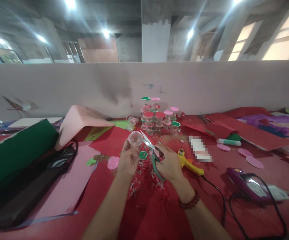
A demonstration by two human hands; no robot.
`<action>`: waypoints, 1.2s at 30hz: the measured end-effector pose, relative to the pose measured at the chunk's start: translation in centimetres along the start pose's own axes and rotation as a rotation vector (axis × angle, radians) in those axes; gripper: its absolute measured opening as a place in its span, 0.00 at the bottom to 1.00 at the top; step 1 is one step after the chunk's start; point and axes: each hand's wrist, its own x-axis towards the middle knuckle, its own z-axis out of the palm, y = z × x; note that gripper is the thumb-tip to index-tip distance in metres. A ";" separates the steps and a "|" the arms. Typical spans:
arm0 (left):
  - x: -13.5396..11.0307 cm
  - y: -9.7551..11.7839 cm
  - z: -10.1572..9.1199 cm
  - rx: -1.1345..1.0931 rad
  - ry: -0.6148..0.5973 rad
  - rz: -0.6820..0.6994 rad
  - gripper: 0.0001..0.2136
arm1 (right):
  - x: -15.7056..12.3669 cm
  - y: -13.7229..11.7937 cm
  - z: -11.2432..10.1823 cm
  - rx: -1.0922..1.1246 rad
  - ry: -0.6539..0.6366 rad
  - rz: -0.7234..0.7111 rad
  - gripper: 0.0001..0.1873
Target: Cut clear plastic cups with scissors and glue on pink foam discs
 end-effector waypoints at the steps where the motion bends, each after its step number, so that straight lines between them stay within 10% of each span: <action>1: 0.0 0.1 0.0 -0.004 0.003 0.002 0.15 | -0.1 0.0 0.1 0.006 -0.006 -0.002 0.18; 23: 0.4 0.1 -0.4 0.045 0.015 0.055 0.19 | -0.1 0.7 1.1 0.316 -0.189 0.040 0.09; 31: 0.3 0.3 -0.4 0.099 -0.025 0.042 0.22 | -0.3 -0.6 0.3 1.026 -0.530 0.546 0.19; 36: -0.4 0.1 0.2 0.104 -0.046 0.038 0.24 | 0.3 -0.3 -0.2 1.097 -0.401 0.590 0.21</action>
